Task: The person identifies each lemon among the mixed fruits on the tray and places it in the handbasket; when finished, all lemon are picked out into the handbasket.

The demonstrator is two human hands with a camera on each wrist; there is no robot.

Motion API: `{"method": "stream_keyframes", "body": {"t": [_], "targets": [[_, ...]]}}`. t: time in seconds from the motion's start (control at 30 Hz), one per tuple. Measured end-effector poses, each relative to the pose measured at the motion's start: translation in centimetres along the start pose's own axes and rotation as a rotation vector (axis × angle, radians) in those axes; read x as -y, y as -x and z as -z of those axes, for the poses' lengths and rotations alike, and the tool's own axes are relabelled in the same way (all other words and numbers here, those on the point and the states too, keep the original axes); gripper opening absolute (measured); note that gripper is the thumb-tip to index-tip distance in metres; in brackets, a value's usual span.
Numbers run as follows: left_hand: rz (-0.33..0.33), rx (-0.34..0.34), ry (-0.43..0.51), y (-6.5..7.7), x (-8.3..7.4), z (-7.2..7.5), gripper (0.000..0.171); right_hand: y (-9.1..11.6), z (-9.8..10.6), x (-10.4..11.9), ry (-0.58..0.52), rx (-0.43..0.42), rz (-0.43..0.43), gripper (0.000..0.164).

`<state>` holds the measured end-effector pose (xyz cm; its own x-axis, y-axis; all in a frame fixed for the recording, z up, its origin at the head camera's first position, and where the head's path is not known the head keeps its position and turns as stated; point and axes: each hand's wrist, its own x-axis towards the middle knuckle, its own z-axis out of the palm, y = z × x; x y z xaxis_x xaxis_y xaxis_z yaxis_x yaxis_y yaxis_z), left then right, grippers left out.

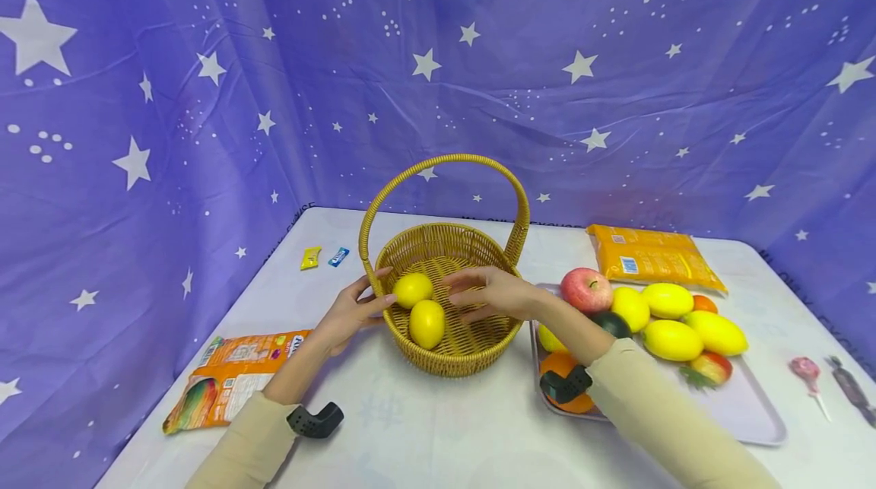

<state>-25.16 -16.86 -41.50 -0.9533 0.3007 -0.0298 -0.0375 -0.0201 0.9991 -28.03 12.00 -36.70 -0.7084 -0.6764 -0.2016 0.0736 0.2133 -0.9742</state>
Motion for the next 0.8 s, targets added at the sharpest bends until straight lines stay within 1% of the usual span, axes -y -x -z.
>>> {"method": "stream_keyframes", "body": {"t": [0.03, 0.13, 0.27, 0.37, 0.5, 0.6, 0.7, 0.8], "targets": [[0.001, 0.000, 0.001, 0.0, 0.0, 0.0, 0.065, 0.4, 0.5, 0.1, -0.012, 0.006, 0.010, 0.047], [0.000, 0.000, 0.005, 0.0, 0.1, 0.0, 0.064, 1.9, 2.1, 0.2, 0.001, 0.019, 0.060, 0.047], [-0.007, -0.006, 0.008, 0.0, 0.1, 0.0, 0.064, 4.7, 4.2, 0.5, 0.057, -0.022, 0.107, 0.047], [-0.008, -0.003, 0.007, -0.1, 0.1, 0.0, 0.064, 7.1, 5.8, 0.5, 0.105, -0.070, 0.126, 0.049], [-0.005, -0.001, 0.003, -0.1, 0.0, 0.1, 0.063, 10.2, 7.4, -0.5, 0.160, -0.120, 0.123, 0.048], [-0.006, 0.000, 0.000, -0.1, 0.0, 0.2, 0.063, 12.3, 8.3, -1.6, 0.172, -0.140, 0.117, 0.044], [-0.009, 0.005, 0.001, -0.1, 0.0, 0.2, 0.063, 14.4, 8.9, -2.8, 0.180, -0.147, 0.126, 0.042], [-0.010, 0.013, 0.003, -0.2, 0.0, 0.1, 0.063, 16.5, 9.1, -3.6, 0.207, -0.188, 0.101, 0.042]]}}
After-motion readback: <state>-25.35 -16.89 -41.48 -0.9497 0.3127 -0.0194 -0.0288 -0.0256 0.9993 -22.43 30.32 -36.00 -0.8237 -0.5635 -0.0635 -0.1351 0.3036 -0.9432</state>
